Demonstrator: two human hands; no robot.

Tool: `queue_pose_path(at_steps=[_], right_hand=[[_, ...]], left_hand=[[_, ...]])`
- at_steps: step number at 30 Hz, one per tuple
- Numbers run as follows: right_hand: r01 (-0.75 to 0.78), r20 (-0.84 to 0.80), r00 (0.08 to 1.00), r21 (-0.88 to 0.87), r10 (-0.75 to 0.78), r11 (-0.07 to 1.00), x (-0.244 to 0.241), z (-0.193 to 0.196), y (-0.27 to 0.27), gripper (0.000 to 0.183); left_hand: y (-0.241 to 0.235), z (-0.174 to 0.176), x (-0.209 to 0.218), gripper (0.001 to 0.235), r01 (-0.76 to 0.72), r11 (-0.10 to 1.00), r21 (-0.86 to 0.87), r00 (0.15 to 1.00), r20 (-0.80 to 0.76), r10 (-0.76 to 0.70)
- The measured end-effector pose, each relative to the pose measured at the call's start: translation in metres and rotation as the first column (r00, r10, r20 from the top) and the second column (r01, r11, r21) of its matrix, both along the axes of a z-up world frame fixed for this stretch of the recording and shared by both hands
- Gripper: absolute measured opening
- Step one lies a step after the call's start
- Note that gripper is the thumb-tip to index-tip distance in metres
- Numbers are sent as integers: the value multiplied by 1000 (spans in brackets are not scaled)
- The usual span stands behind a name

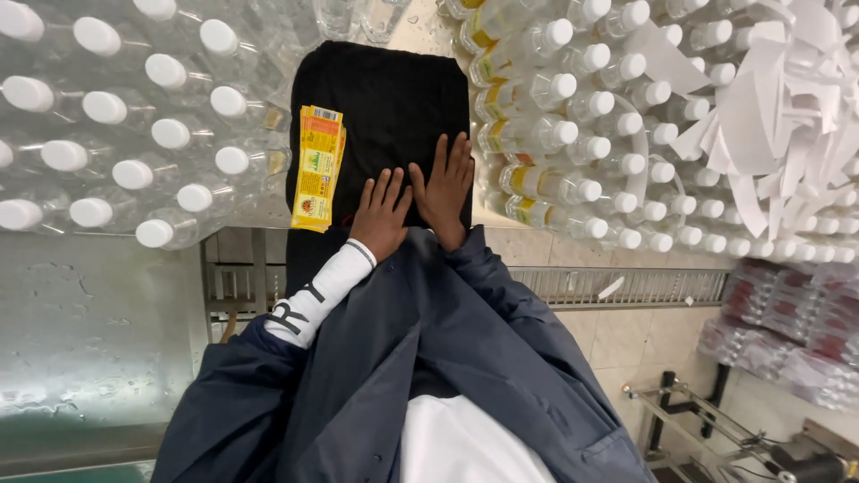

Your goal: Manually applying adhesive labels to plastic bottles

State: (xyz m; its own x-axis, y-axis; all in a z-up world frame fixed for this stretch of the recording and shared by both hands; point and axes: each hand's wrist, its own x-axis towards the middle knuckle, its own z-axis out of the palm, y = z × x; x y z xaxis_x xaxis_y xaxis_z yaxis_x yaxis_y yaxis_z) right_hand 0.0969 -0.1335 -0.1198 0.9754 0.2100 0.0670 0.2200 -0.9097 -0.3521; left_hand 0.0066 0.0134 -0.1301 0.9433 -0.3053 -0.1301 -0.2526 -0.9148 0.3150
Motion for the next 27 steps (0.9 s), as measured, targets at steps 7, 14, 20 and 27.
queue_pose_path(at_steps=[7,14,20,27], right_hand=[[-1,37,999,8,1,1000,4,28,14,92],[-411,60,888,546,456,730,2,63,136,62],[-432,157,895,532,417,728,-17,42,205,78],[-315,165,941,745,294,588,-35,25,204,81]], left_hand=[[35,-1,-34,49,-169,885,-433,982,3,189],[99,12,-98,24,-718,421,-555,609,-206,766],[123,35,-120,22,-737,295,-608,551,-288,783],[151,54,-108,34,-557,615,-559,831,-362,423]])
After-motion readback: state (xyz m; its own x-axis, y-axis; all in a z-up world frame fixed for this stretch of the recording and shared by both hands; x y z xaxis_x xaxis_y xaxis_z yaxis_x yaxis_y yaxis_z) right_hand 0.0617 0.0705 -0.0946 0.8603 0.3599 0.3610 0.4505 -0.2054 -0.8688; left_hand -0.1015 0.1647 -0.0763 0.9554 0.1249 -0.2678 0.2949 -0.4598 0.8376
